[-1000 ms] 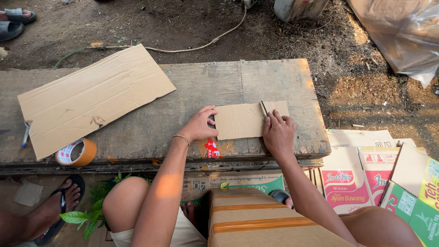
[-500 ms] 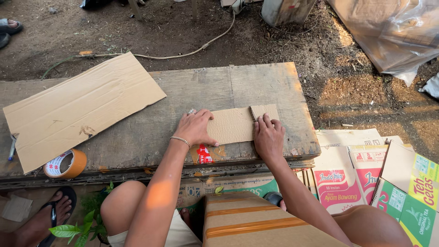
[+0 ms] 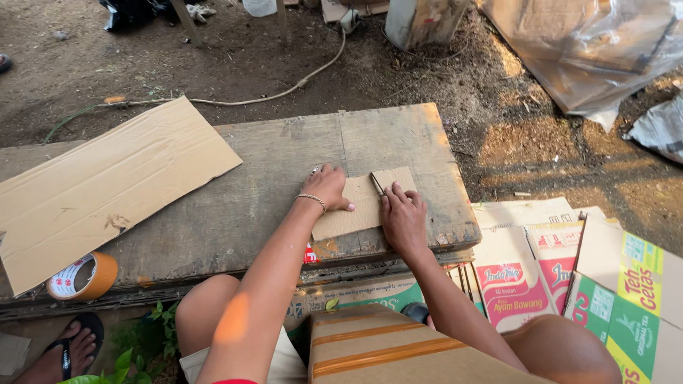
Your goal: The person selects a large cardboard sheet from a pile, places it on a wooden workbench, and uses a knife to cut it into smaller rectangular pieces. The person then stacks the cut pieces on the bench.
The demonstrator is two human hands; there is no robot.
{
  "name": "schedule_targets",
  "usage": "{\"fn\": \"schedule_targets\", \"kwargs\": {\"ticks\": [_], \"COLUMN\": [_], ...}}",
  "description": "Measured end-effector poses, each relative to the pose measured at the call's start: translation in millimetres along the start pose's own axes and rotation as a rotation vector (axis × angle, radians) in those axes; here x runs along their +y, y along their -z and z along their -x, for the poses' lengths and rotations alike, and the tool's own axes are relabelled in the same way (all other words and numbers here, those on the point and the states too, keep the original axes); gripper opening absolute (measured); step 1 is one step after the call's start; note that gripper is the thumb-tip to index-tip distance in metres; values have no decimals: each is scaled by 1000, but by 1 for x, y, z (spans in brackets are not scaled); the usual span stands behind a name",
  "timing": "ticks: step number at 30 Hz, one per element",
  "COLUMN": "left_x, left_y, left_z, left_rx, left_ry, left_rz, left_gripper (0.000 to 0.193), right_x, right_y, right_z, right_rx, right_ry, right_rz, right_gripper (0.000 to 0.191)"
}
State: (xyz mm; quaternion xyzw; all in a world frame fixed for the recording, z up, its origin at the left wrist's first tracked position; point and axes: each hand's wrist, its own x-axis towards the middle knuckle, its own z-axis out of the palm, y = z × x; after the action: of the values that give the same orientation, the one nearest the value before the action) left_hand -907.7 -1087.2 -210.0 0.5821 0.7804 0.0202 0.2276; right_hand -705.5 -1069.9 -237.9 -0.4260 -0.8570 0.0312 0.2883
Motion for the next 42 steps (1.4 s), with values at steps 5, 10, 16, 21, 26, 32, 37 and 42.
{"fn": "schedule_targets", "kwargs": {"ticks": [5, 10, 16, 21, 26, 32, 37, 42], "left_x": [-5, -13, -53, -76, -85, -80, -71, -68], "left_y": [12, 18, 33, 4, -19, -1, 10, 8], "left_z": [-2, 1, 44, 77, 77, 89, 96, 84], "left_rx": [-47, -96, 213, 443, 467, 443, 380, 412], "left_ry": [-14, -53, -62, -29, -10, -53, -53, -144], "left_rz": [74, 76, -189, -184, -149, -177, -173, -222], "left_gripper": [92, 58, 44, 41, 43, 45, 54, 47], "right_x": [7, 18, 2, -32, -44, -42, -47, -48], "right_y": [-15, -32, -32, -36, -55, -53, -47, -46], "right_z": [6, 10, -9, -22, -15, -22, -26, -24], "right_rx": [51, 152, 295, 117, -67, -130, -154, -154], "right_ry": [-11, -58, 8, 325, 350, 270, 242, 216], "right_rz": [-121, -421, -528, -403, -456, -498, -493, -501], "right_gripper": [29, 31, 24, 20, 18, 19, 18, 19]}}
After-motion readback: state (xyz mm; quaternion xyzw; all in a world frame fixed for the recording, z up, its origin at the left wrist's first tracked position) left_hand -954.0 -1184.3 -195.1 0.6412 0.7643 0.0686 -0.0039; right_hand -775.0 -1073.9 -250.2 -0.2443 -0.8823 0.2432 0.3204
